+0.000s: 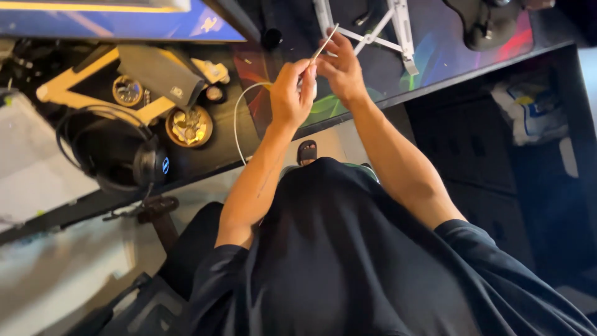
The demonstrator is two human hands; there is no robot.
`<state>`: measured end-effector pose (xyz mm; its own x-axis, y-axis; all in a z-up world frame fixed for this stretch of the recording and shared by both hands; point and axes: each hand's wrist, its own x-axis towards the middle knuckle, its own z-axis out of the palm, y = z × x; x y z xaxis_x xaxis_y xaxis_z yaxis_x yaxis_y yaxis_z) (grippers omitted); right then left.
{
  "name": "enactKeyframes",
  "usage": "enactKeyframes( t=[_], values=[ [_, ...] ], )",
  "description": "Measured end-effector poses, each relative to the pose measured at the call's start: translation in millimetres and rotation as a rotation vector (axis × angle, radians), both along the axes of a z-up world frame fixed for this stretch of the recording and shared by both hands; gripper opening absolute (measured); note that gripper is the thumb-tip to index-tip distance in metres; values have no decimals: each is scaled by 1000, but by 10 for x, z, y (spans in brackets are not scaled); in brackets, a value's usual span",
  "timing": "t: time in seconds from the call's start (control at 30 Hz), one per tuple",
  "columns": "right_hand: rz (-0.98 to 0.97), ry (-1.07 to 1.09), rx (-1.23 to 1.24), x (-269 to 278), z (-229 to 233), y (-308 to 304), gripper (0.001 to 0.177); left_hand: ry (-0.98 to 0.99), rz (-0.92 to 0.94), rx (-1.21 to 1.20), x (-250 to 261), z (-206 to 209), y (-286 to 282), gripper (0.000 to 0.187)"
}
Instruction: Cleaning a desk and various items including a mirror, a water heater, and several small containers using a cloth and spray.
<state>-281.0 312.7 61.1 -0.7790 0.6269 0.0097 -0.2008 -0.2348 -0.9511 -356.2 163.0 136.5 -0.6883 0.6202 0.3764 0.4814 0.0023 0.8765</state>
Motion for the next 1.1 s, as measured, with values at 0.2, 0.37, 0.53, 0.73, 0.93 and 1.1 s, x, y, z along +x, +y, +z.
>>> enactKeyframes(
  t=[0.2, 0.37, 0.53, 0.73, 0.93, 1.1],
  values=[
    [-309, -29, 16, 184, 315, -22, 37, -775, -486, 223, 365, 129, 105, 26],
    [-402, 18, -148, 684, 629, 246, 31, -1063, -775, 156, 779, 603, 179, 39],
    [-332, -158, -80, 1652, 807, 369, 38, -1433, -1003, 166, 1333, 821, 346, 46],
    [-260, -279, 30, 2907, 706, 288, 35, -948, -1259, -254, 2082, 801, 581, 44],
    [-240, -437, 103, 4212, 663, -39, 28, -1179, -1165, -154, 2769, 201, 713, 34],
    [-413, -395, 1, 5009, 574, -382, 28, -1565, -911, 121, 3313, -261, 725, 40]
  ],
)
